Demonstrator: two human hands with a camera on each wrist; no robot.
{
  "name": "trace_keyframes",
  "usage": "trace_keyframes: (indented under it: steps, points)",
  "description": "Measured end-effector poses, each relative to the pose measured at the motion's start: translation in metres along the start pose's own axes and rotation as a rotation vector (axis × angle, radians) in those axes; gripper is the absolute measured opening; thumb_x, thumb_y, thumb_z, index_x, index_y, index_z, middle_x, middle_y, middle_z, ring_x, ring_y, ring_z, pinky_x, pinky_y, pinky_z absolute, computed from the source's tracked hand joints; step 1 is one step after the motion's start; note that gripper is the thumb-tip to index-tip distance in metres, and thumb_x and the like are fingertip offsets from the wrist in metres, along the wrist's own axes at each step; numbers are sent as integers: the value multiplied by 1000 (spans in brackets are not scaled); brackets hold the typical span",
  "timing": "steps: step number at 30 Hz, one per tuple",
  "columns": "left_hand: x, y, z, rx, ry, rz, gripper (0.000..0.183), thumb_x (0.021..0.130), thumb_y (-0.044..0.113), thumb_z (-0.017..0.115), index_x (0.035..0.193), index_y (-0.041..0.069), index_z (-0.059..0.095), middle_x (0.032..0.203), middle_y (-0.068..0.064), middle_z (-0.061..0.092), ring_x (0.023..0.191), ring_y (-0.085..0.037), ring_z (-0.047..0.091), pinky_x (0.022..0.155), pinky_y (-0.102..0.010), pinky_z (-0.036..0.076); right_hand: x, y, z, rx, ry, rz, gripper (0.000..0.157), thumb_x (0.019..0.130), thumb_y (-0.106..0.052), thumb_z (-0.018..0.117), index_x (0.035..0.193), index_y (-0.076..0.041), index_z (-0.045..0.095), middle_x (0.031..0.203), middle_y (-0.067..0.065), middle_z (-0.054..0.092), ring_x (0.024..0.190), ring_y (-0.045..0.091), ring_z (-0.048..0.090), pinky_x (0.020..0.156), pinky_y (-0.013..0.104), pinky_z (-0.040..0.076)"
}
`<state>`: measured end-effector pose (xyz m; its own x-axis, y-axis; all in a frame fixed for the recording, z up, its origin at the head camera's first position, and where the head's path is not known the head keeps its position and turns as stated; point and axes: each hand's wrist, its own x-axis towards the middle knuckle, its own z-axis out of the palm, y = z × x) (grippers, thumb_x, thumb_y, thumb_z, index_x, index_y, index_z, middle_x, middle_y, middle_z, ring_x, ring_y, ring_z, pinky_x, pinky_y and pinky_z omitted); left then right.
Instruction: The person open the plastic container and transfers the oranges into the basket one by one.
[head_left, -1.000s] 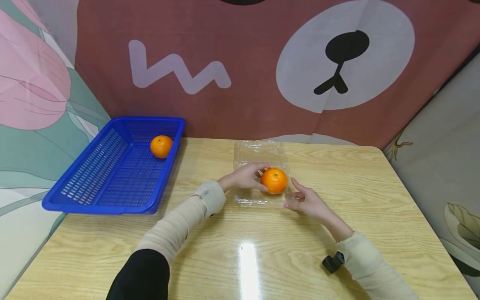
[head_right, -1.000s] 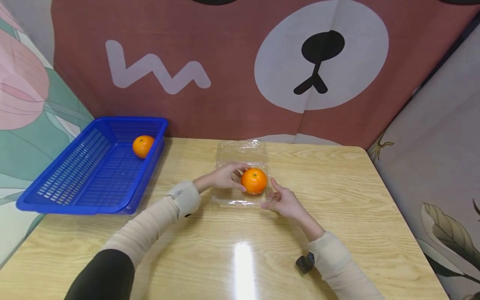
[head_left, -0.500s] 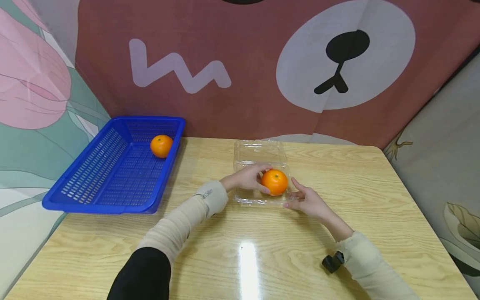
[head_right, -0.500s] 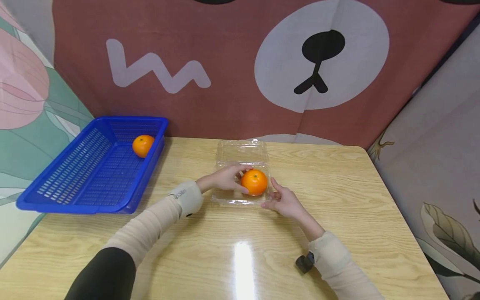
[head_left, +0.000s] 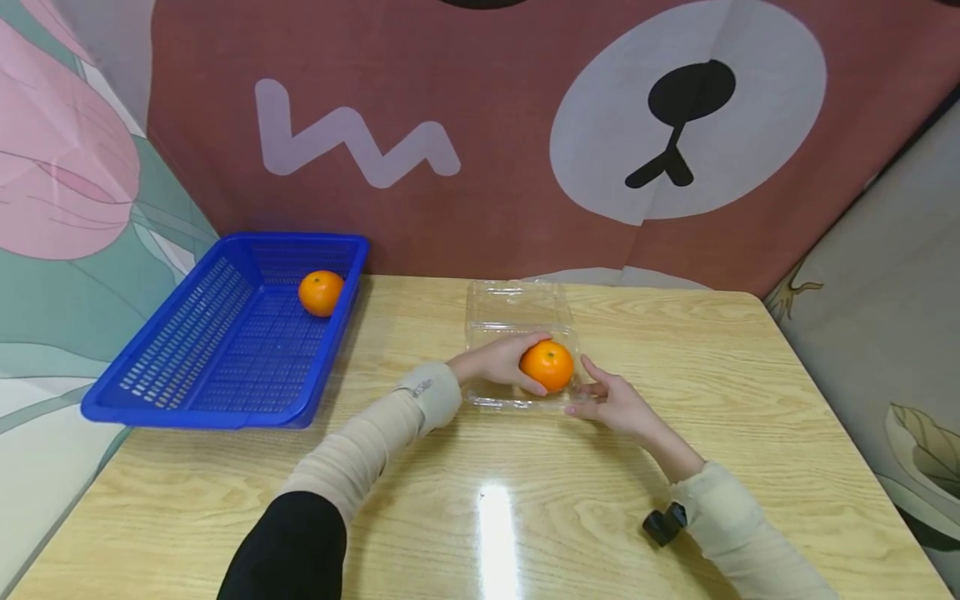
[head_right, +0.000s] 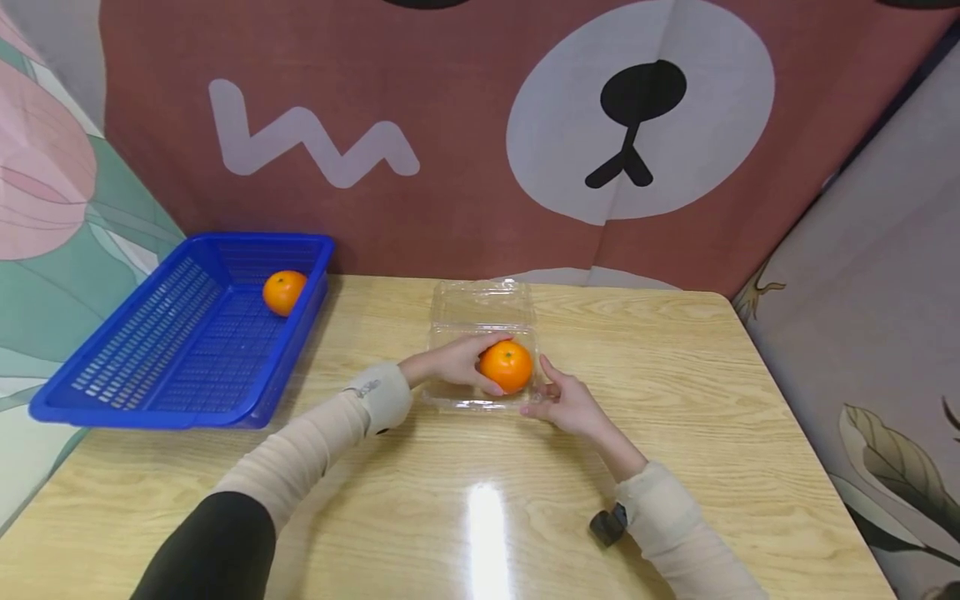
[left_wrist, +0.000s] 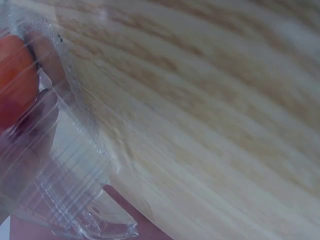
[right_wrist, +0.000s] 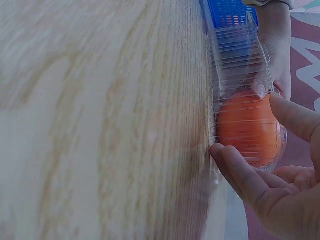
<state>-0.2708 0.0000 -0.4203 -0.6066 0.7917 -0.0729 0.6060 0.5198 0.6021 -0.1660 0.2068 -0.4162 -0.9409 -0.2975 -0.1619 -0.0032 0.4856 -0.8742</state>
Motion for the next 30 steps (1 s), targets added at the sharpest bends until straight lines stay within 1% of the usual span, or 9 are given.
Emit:
trace_keyframes:
  steps: [7,13,16,23,30]
  points:
    - [1,0,1,3,7,-1,89,71,41,75,141,10,29,140,-7,38,123,-19,40,104,-34,29,0,0,0,-5,0,-2,88,82,-19,69,144,0,9,119,31,52,97,29,60,81,39,49]
    - [0,0,1,10,17,-22,89,70,45,75,140,11,31,137,-6,42,120,-18,43,101,-33,32,1,0,0,-1,1,2,88,82,-18,69,145,-1,9,119,31,52,98,29,60,81,38,49]
    - [-1,1,1,-2,31,-26,88,69,45,76,138,11,33,134,-5,44,116,-17,45,99,-33,34,1,1,0,0,0,0,88,82,-18,68,145,-1,9,119,31,51,99,30,60,81,39,49]
    - [-5,2,-2,-33,77,5,81,70,40,76,134,11,37,129,-4,46,111,-16,46,95,-31,37,2,2,1,3,7,11,88,82,-18,69,145,-2,10,120,29,52,99,31,59,82,39,49]
    - [-8,7,-6,-67,117,-4,80,69,41,77,134,13,39,127,-3,47,108,-15,47,93,-31,39,2,3,0,0,3,-9,87,83,-17,68,144,0,9,120,30,51,100,32,59,82,39,49]
